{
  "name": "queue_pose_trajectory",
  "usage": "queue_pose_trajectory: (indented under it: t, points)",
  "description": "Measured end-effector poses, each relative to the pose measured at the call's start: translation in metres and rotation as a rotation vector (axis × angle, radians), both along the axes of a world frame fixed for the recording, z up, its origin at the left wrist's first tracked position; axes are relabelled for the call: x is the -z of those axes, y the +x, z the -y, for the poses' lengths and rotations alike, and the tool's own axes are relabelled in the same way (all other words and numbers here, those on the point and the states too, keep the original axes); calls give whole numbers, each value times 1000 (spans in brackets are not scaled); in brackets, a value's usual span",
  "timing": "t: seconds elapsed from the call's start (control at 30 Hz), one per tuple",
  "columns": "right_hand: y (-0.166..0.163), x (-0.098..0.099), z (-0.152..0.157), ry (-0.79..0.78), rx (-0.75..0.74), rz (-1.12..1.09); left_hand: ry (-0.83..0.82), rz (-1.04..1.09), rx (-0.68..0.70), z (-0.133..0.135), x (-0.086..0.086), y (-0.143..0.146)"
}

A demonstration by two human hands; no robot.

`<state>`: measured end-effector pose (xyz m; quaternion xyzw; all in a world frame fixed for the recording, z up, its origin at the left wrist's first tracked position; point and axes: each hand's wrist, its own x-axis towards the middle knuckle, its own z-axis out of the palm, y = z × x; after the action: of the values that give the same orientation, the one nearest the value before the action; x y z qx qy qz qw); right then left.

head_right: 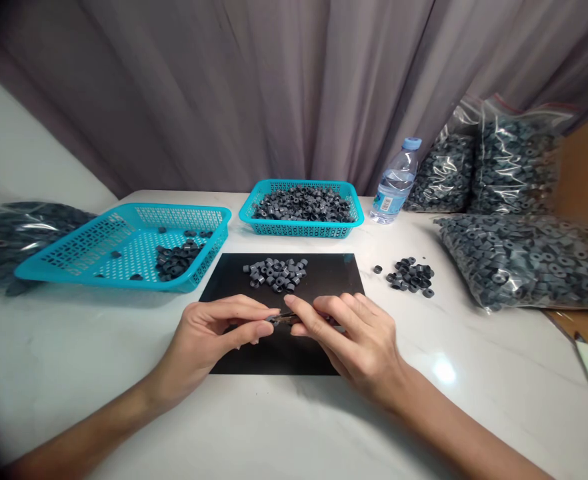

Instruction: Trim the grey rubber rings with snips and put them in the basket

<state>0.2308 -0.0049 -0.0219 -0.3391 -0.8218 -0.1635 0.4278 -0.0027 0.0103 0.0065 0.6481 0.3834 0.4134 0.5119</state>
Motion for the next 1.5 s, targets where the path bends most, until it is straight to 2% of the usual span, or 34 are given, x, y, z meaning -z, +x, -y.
queue_pose_trajectory:
  t: [0.97,1.5]
  points:
    - [0,-7,-2,52,-22,9,-40,75,27,-2,-1,3]
    - [3,-7,-3,21,-67,-4,-26,46,13,0,1,1]
